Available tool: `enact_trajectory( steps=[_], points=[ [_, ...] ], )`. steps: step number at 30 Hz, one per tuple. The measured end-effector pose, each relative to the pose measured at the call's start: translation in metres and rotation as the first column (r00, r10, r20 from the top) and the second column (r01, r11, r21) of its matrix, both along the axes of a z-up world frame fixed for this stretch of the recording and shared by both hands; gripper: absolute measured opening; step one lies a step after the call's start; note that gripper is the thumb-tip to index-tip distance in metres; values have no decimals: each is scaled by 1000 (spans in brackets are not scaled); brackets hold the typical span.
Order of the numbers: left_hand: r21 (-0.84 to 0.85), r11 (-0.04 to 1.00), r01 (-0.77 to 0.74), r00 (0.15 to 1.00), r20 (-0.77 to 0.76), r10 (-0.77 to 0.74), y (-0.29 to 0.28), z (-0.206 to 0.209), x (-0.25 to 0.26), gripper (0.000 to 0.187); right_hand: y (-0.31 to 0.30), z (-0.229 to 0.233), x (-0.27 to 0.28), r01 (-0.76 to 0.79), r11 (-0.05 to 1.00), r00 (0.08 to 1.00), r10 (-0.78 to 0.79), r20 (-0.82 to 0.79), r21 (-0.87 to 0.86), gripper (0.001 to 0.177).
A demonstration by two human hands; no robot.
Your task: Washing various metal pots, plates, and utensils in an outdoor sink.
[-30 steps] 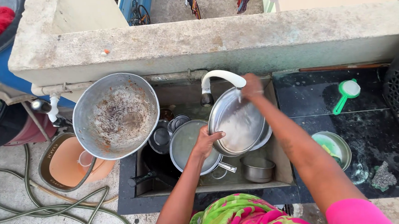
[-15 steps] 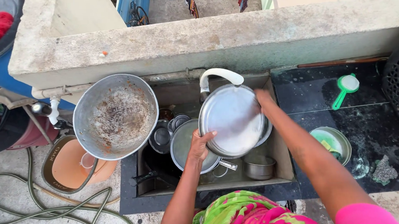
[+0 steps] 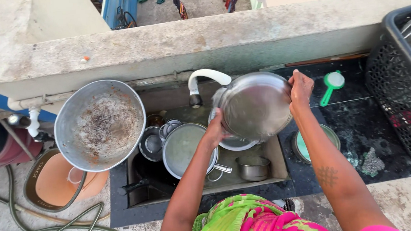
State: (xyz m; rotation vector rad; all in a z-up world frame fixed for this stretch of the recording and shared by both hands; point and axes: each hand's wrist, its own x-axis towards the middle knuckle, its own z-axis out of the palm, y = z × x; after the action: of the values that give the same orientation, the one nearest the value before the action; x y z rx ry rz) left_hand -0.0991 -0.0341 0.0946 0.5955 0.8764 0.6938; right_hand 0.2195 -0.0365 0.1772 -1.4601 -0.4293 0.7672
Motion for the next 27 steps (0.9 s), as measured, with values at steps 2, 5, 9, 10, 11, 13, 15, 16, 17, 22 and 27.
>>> enact_trajectory(
  steps=[2,5,9,10,11,13,15,16,17,22,27],
  points=[
    [-141,989,53,998,21,-51,-4,22,1,79,-21,11,-7,1,993,998,-8,60,116,45],
    [-301,953,22,981,191,38,-13,30,-4,79,-58,14,-23,-368,917,862,274,427,155,56],
    [19,970,-241,900,379,216,-6,9,-11,73,-100,25,-61,-792,507,121,676,726,-340,39],
    [132,936,-327,872,424,245,-4,11,-12,71,-108,27,-73,-745,332,-273,638,720,-578,66],
    [132,935,-330,872,422,248,-3,17,-13,71,-111,34,-91,-748,329,-274,638,720,-577,66],
    [149,920,-363,825,511,242,-2,29,-11,60,-119,48,-125,-731,86,-517,579,630,-677,106],
    [121,926,-358,815,524,246,-9,38,-5,57,-94,34,-143,-716,133,-508,574,642,-685,105],
    [92,931,-352,805,537,252,-11,43,-1,55,-82,28,-152,-700,179,-500,569,653,-691,104],
    [91,931,-354,805,536,254,-15,46,1,55,-67,24,-150,-701,176,-501,568,653,-691,104],
    [71,901,-427,765,560,318,-23,58,-2,52,-18,16,-136,-447,623,-281,584,762,-642,105],
    [68,843,-533,722,557,411,-14,68,-23,53,-62,51,-147,-238,744,-141,610,780,-625,102]
  ],
)
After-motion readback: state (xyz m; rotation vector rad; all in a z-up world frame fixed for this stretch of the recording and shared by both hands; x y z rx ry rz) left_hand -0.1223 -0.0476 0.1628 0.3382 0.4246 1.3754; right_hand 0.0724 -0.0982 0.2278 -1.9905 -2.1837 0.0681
